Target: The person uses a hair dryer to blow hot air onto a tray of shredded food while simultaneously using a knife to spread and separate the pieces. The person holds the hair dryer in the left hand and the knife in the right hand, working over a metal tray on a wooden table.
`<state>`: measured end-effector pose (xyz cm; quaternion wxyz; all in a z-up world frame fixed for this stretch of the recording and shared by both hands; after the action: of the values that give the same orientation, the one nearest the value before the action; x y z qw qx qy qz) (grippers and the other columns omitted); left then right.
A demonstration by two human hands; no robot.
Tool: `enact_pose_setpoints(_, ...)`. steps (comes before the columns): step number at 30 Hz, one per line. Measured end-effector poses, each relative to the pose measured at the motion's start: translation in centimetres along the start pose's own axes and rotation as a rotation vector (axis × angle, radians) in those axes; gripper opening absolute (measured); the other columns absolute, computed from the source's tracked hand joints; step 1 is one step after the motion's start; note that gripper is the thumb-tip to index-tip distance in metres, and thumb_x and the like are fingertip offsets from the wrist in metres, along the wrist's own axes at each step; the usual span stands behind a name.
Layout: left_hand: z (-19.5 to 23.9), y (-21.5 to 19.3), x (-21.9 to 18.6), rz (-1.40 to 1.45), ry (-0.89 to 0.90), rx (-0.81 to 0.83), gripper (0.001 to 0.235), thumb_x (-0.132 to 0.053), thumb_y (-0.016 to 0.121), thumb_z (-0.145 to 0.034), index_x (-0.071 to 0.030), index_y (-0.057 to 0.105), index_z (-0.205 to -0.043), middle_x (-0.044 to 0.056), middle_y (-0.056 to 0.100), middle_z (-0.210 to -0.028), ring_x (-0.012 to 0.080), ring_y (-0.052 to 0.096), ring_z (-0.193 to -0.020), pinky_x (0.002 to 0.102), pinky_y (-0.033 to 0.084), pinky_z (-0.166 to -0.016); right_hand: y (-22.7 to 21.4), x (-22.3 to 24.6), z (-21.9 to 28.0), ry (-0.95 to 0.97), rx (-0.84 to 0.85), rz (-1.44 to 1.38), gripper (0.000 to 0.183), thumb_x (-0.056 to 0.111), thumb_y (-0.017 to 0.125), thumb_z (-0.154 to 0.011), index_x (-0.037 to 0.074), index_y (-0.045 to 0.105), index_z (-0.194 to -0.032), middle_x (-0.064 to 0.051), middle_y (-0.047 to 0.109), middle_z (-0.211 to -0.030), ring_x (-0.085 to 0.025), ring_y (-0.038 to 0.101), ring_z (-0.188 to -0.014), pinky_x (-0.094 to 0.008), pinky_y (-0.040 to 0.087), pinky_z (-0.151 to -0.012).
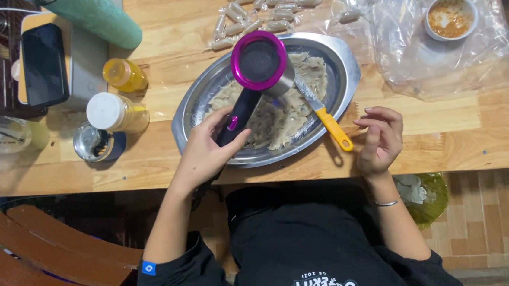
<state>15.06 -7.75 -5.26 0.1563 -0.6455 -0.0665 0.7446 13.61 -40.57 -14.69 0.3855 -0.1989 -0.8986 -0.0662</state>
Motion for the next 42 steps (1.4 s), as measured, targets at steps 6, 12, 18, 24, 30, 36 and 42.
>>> enact_pose_setpoints(6,-2.2,1.2,-0.4,-0.003,0.091,-0.01,0.047,-0.016,0.082,-0.088,-0.005,0.067,-0.131,0.018,0.076,-0.11,0.0207,0.073,-0.095,0.03,0.061,-0.071,0.1,-0.1,0.1,0.015,0.004,-0.004,0.039,0.021,0.053,-0.11,-0.006,0.074,-0.089,-0.024,0.06,-0.105,-0.03,0.063,-0.09,-0.033,0.056,-0.065)
enact_pose_setpoints(12,-2.6,1.9,-2.3,-0.028,0.106,-0.007,0.048,-0.017,0.08,-0.089,-0.002,0.066,-0.132,0.022,0.075,-0.113,0.0283,0.073,-0.105,0.034,0.062,-0.078,-0.2,-0.3,0.3,0.012,0.023,-0.003,0.04,0.022,0.054,-0.11,-0.006,0.074,-0.089,-0.023,0.06,-0.102,-0.031,0.062,-0.095,-0.035,0.057,-0.068)
enact_pose_setpoints(18,-3.3,2.8,-3.3,-0.033,0.121,0.019,0.047,-0.016,0.079,-0.09,-0.001,0.065,-0.132,0.022,0.075,-0.114,0.0291,0.073,-0.108,0.034,0.061,-0.081,-0.5,-1.2,0.9,-0.049,0.085,-0.005,0.046,0.036,0.058,-0.104,-0.004,0.077,-0.091,-0.022,0.061,-0.1,-0.035,0.062,-0.1,-0.04,0.056,-0.082)
enact_pose_setpoints(24,-3.6,3.3,-3.5,-0.037,0.176,0.039,0.048,-0.016,0.079,-0.09,-0.003,0.064,-0.134,0.022,0.074,-0.114,0.0289,0.072,-0.109,0.034,0.061,-0.081,2.3,1.1,0.6,-0.061,0.505,0.09,0.055,0.006,0.091,-0.075,0.008,0.075,-0.128,-0.012,0.056,-0.127,-0.021,0.063,-0.087,-0.032,0.06,-0.081)
enact_pose_setpoints(30,-2.6,2.7,-3.3,-0.049,0.187,0.022,0.049,-0.013,0.08,-0.09,-0.001,0.063,-0.134,0.024,0.074,-0.114,0.0324,0.073,-0.108,0.036,0.061,-0.081,1.6,0.8,0.3,-0.058,0.477,-0.058,0.027,-0.003,0.078,-0.088,0.002,0.079,-0.114,-0.019,0.074,-0.12,-0.032,0.072,-0.096,-0.038,0.057,-0.086)
enact_pose_setpoints(36,-2.1,2.6,-3.2,-0.024,0.166,0.032,0.047,-0.014,0.078,-0.091,-0.003,0.064,-0.134,0.023,0.075,-0.113,0.0311,0.073,-0.108,0.036,0.061,-0.083,0.7,1.2,-0.2,-0.177,0.154,0.057,0.013,0.0,0.066,-0.104,-0.01,0.074,-0.106,-0.031,0.074,-0.111,-0.042,0.073,-0.091,-0.045,0.058,-0.08)
enact_pose_setpoints(42,-1.9,2.5,-3.3,-0.04,0.167,0.022,0.048,-0.014,0.079,-0.09,-0.003,0.064,-0.134,0.023,0.075,-0.114,0.0303,0.073,-0.108,0.037,0.061,-0.083,0.2,0.7,0.7,-0.238,0.092,0.055,0.014,0.002,0.069,-0.102,-0.011,0.074,-0.1,-0.033,0.074,-0.104,-0.043,0.073,-0.088,-0.045,0.06,-0.077)
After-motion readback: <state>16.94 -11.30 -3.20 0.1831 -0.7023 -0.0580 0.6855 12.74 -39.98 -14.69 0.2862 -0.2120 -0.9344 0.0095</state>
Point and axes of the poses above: each hand's wrist, its own z-axis away from the middle knuckle, its own y-axis out of the palm, x = y × z, the point moved 4 cm from there along -z, towards the middle knuckle
